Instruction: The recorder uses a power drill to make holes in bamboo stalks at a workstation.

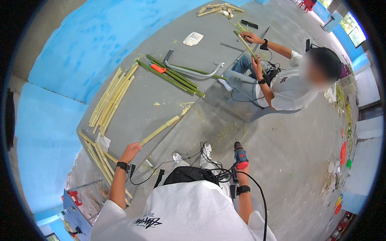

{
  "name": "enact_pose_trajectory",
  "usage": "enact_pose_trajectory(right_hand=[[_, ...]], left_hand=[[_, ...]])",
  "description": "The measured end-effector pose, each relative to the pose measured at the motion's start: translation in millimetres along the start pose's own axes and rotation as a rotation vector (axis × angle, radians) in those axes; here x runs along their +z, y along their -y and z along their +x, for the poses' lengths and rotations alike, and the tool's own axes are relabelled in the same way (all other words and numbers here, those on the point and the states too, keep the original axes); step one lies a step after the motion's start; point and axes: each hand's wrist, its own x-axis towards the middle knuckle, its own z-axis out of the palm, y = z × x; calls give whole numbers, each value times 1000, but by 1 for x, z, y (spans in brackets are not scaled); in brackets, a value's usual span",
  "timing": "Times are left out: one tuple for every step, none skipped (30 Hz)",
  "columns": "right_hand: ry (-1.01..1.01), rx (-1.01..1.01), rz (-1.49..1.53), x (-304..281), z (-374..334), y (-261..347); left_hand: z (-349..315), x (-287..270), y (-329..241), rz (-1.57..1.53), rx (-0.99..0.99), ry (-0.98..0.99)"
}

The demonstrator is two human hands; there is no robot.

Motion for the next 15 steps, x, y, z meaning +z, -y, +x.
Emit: enact_pose_trajectory(right_hand=[[-1,5,2,3,-3,3],[-4,22,9,5,-5,7],[-13,38,13,5,-6,7],[-19,43,11,4,-9,8],[-14,33,3,4,-11,8],[-7,22,-3,5,-12,8],[-2,25,-1,8,-14,16],[0,20,31,11,-16,25],[2,15,61,13,-18,32],[2,13,63,12,-17,27],[10,16,49,12,-15,22],[9,22,33,10,-14,11],[1,26,26,6,-15,0],[-16,36,43,2,-16,-11],[-21,43,68,4,-17,-11]], left_hand=[[0,-1,3,4,-2,4],[0,-2,5,5,-9,3],[2,-1,2,3,-13,6],[3,-2,0,4,-10,13],[3,-3,-2,-31,-40,26],[3,-5,-4,-65,-70,36],[1,-6,-1,-63,-76,34],[-2,-9,3,-69,-110,31],[-5,-11,8,-76,-144,29],[-5,-10,16,-75,-143,27],[-2,-6,22,-64,-69,-19],[2,-1,27,-54,10,-58],[5,0,15,-57,14,-48],[10,3,2,-19,-6,0],[10,3,-8,24,-33,35]])
